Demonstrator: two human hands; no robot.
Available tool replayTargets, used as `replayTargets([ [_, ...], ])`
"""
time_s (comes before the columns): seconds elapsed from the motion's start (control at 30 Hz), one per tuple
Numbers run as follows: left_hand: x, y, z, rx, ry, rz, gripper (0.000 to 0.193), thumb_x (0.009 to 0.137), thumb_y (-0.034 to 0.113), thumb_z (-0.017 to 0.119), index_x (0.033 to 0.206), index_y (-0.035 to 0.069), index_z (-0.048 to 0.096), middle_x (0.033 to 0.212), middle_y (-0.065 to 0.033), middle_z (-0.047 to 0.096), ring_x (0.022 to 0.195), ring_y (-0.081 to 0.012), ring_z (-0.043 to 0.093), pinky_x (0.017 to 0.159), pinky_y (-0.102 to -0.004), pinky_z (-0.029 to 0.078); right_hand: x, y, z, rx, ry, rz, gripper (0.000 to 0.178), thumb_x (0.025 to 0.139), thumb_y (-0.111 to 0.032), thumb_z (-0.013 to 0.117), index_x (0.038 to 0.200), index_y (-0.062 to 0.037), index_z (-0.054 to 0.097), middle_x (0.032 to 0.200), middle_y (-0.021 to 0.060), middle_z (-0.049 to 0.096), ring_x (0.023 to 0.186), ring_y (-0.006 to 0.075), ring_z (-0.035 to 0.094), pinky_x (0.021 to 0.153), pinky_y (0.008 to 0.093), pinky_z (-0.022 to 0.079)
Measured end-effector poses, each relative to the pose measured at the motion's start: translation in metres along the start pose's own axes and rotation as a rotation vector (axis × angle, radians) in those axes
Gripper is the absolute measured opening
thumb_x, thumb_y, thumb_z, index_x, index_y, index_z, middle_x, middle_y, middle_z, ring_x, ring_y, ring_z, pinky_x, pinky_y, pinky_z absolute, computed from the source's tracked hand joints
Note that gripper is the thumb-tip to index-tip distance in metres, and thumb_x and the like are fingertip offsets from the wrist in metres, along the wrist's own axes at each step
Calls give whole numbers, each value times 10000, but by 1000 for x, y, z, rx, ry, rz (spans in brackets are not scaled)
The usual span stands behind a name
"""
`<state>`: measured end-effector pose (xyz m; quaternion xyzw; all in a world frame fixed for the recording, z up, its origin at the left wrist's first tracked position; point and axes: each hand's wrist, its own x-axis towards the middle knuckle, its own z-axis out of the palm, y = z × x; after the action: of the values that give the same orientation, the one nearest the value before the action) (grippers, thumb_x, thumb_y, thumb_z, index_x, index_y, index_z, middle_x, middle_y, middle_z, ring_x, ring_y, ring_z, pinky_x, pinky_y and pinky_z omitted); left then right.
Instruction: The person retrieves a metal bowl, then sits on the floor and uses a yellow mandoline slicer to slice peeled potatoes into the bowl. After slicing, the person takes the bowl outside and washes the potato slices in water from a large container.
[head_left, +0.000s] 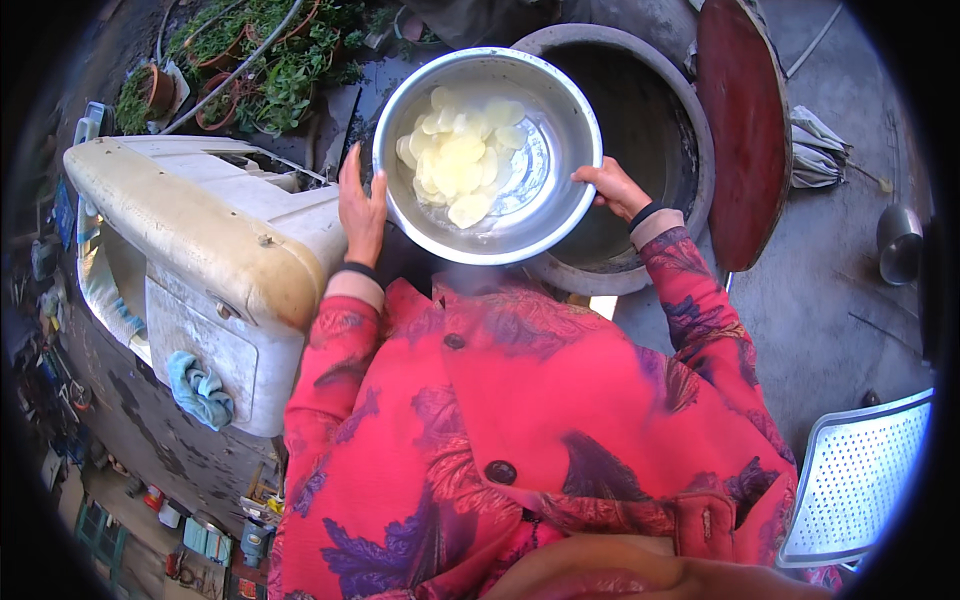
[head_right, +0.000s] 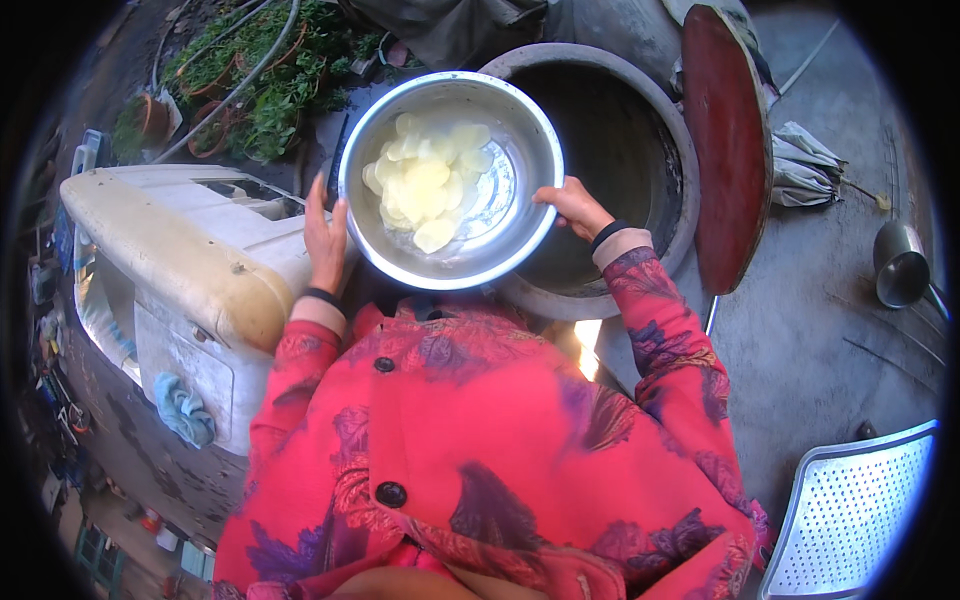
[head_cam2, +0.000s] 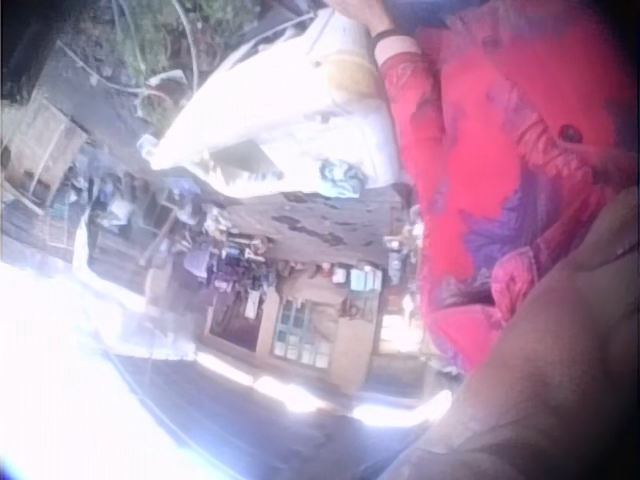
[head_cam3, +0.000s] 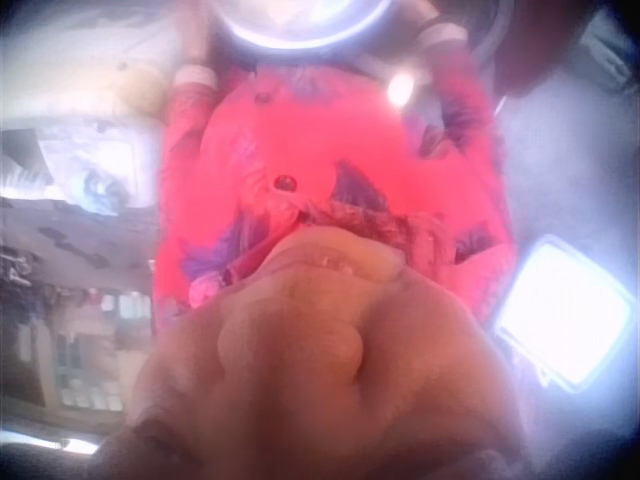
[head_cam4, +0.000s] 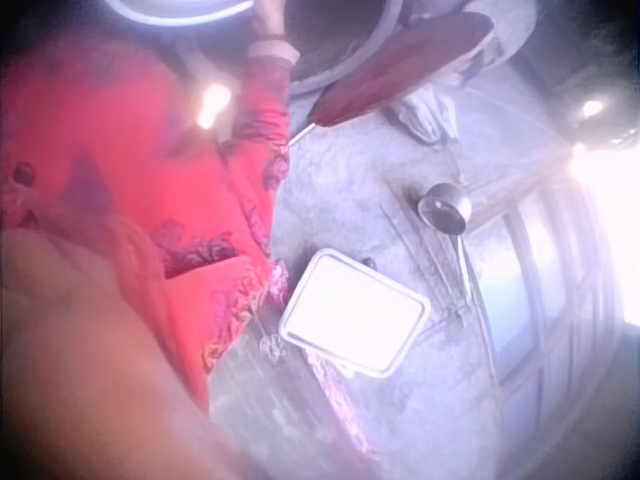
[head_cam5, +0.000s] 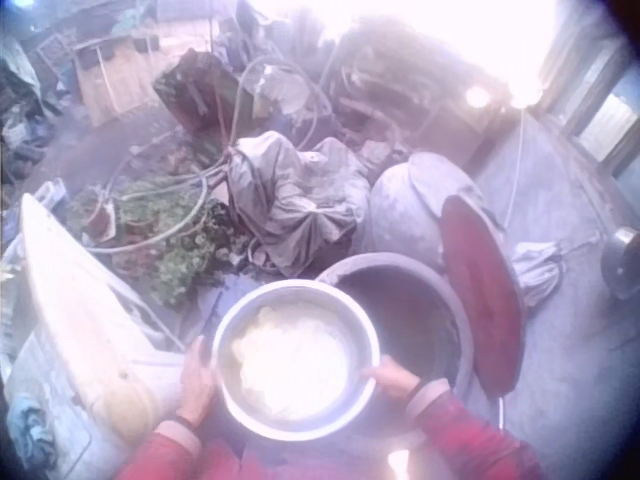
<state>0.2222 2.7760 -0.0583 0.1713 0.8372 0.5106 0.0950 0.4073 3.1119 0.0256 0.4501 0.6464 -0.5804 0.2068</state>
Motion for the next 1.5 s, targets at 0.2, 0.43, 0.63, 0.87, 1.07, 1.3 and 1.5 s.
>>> replayTargets([
  [0.2, 91, 11, 67, 204, -423, 451, 479, 918, 145, 529, 1386, 98, 440, 1424, -158, 423, 1302, -322, 417, 1088, -380, 316, -2, -17, -6, -20, -5, 49, 253, 802, -216, 629, 943, -6, 615, 713, 29, 586, 552, 72, 478, 455, 208, 326],
  [0.43, 112, -6, 86, 348, -585, 564, 514, 930, 251, 533, 1412, 143, 390, 1471, -176, 340, 1296, -347, 402, 1105, -403, 302, -2, -28, 6, 35, -1, 65, 267, 817, -169, 612, 993, 31, 611, 671, 15, 586, 461, 41, 450, 389, 181, 285],
  [0.63, 126, -14, 89, 384, -653, 551, 540, 940, 279, 519, 1438, 158, 349, 1470, -179, 341, 1284, -356, 414, 1084, -412, 330, 1, -38, 14, 53, 21, 42, 278, 819, -168, 612, 1001, 42, 608, 676, 22, 590, 463, 43, 455, 397, 186, 296],
  [0.87, 126, -22, 91, 340, -772, 392, 554, 964, 311, 469, 1472, 178, 292, 1493, -190, 300, 1339, -369, 349, 1110, -423, 285, 3, -56, 11, 8, -19, 95, 257, 832, -166, 603, 1000, 28, 607, 683, 15, 587, 479, 37, 454, 406, 182, 295],
  [1.07, 128, -26, 93, 301, -739, 410, 563, 958, 332, 470, 1469, 174, 294, 1470, -218, 326, 1330, -374, 362, 1106, -423, 294, 4, -71, 10, -27, -41, 129, 246, 849, -164, 595, 1012, 21, 606, 695, 15, 591, 488, 37, 460, 408, 180, 289],
  [1.3, 137, -23, 91, 357, -825, 280, 571, 948, 378, 465, 1459, 178, 310, 1413, -242, 393, 1253, -404, 443, 1050, -436, 362, 5, -88, 13, -36, -37, 137, 263, 863, -180, 593, 1037, 18, 596, 706, 20, 595, 490, 37, 458, 407, 176, 286],
  [1.5, 139, -30, 97, 264, -767, 337, 584, 939, 385, 469, 1463, 181, 308, 1425, -244, 380, 1272, -408, 424, 1066, -439, 346, 6, -105, 15, -33, -40, 174, 245, 863, -179, 593, 998, 25, 602, 706, 31, 592, 482, 45, 441, 409, 180, 293],
])
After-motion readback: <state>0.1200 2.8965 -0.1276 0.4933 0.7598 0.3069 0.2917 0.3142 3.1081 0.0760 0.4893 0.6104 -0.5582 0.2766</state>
